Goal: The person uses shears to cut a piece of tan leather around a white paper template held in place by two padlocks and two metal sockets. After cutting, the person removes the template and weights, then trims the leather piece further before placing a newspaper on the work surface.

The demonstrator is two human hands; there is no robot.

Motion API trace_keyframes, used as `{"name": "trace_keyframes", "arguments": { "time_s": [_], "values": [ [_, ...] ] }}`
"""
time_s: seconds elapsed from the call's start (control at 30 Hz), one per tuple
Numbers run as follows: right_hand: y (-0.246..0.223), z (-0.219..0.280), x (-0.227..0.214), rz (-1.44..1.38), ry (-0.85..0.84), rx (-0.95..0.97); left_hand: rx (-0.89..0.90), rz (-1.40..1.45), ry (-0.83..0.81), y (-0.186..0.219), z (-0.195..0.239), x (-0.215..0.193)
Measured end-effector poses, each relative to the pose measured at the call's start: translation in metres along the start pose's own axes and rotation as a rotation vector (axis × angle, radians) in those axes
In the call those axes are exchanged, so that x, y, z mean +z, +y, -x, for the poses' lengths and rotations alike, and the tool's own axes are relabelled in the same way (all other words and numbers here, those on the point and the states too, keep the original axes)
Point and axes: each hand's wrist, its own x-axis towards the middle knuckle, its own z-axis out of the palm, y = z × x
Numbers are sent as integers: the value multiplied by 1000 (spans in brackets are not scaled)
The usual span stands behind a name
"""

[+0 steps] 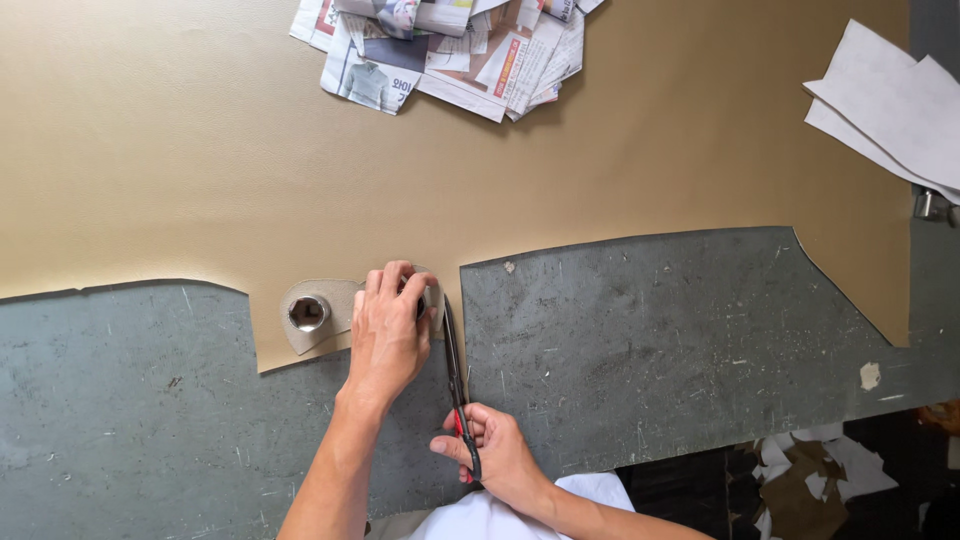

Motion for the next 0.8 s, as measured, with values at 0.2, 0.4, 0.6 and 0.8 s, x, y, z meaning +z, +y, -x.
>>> {"name": "trace_keyframes", "arguments": {
  "time_s": [0.2, 0.4, 0.6, 0.8],
  "values": [
    [0, -1, 0, 3, 1, 22, -11, -15, 7, -1, 1, 2],
    [-3, -1, 0, 15, -6, 30, -28, -8, 9, 0, 0, 3],
    [-6, -1, 0, 23, -8, 48, -44, -21, -3, 2, -2, 3],
    [-6, -2, 0, 30, -22, 50, -40, -21, 0, 2, -2, 2]
  ]
}}
